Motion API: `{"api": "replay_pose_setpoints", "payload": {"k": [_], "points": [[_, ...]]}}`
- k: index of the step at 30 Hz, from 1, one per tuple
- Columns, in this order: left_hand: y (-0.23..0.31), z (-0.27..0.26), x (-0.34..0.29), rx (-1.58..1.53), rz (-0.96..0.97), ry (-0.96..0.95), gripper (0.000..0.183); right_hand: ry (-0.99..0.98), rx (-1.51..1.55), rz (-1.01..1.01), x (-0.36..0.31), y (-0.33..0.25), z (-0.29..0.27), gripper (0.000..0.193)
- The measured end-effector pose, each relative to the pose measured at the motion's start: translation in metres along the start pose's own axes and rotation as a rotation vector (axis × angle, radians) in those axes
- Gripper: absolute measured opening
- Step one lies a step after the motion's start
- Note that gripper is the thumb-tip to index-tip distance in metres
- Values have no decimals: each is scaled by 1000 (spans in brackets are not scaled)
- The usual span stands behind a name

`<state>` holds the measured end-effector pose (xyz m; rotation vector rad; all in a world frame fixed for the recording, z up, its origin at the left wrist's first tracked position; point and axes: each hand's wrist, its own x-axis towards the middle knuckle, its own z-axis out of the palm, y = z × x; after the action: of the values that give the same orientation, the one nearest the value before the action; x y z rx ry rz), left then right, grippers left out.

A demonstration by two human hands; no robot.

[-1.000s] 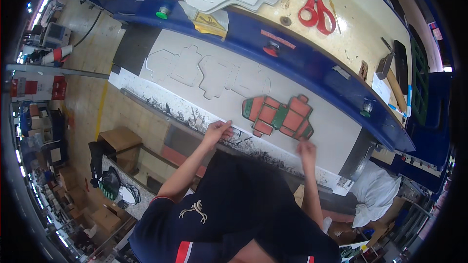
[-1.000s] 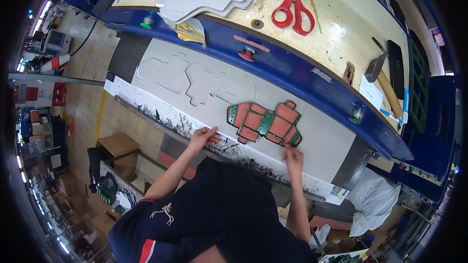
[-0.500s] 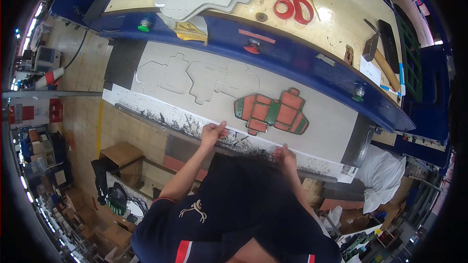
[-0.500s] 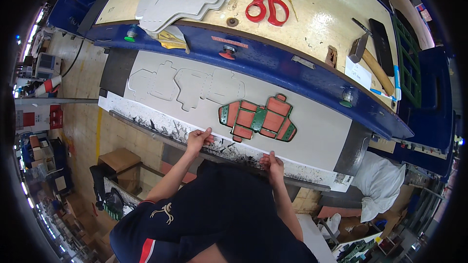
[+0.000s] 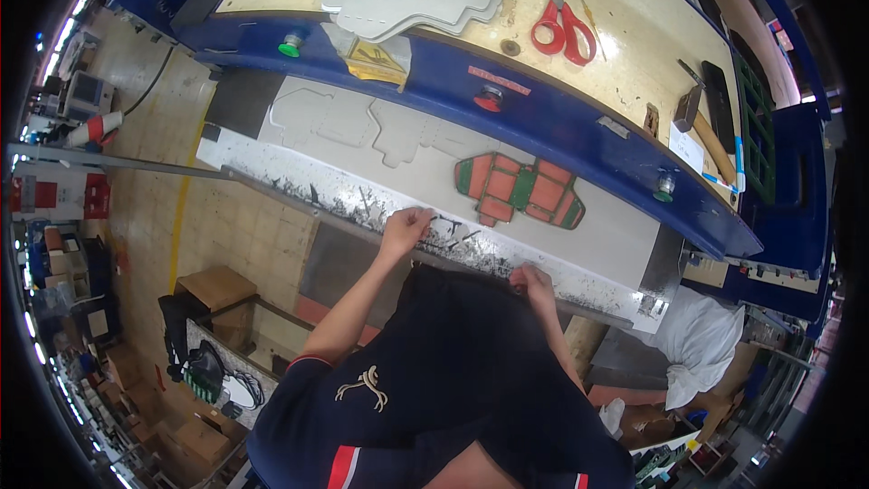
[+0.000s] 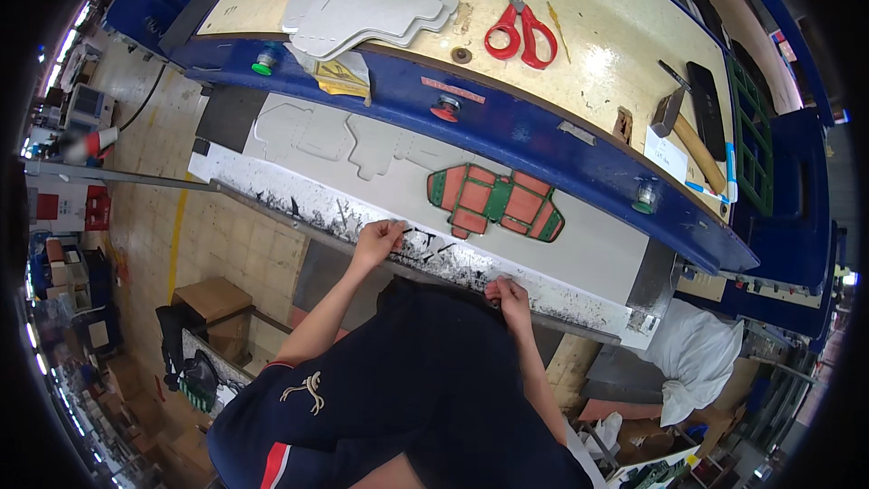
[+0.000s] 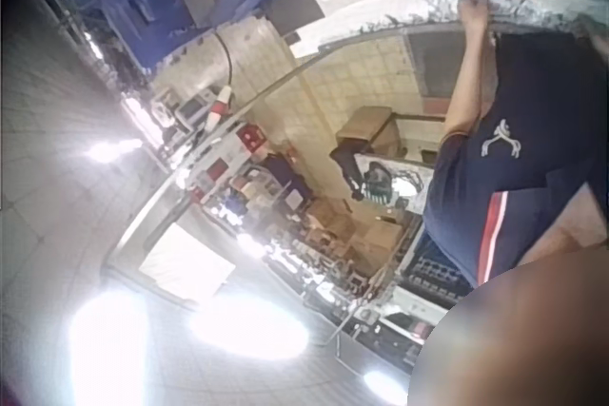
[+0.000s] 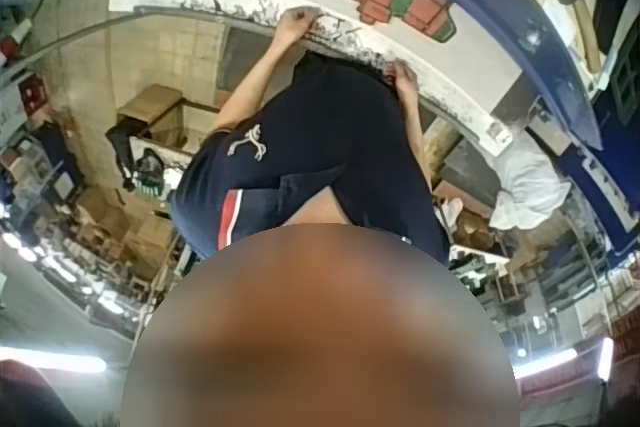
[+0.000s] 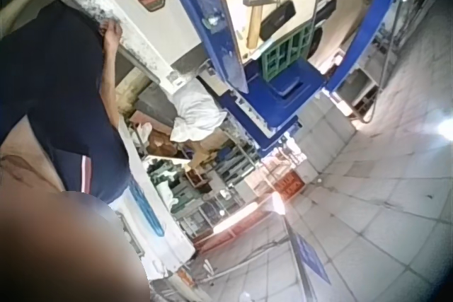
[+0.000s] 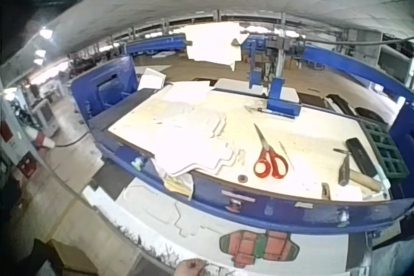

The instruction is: Cutting shoe components from a sheet of material using an industrial press and scissors.

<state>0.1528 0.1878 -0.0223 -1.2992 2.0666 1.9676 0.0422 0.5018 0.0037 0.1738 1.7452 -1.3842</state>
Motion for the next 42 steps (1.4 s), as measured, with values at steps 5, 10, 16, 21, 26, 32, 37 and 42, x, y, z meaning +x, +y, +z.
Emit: {"api": "replay_pose_setpoints", "payload": {"k": [5,10,16,21,26,32,37,42], "points": [[25,10,-2,324,341,181,31,-52,-177,-185,33,-21,-2,32],[41,6,-1,386,626,350,13,-96,-406,-298,52,-56,22,24],[55,-37,22,380,551,548,13,-420,-529,-131,68,-77,61,25],[57,-144,36,214,442,813,18,-416,-366,-58,97,-45,101,48],[70,-289,68,-9,345,978,24,14,-8,12,111,-67,144,60],[117,-469,133,-1,606,1101,20,292,132,43,125,-44,154,65],[203,-621,203,389,653,1202,30,571,308,-41,118,-44,166,59],[231,-805,233,885,722,1266,35,523,149,-161,145,-85,173,58]]}}
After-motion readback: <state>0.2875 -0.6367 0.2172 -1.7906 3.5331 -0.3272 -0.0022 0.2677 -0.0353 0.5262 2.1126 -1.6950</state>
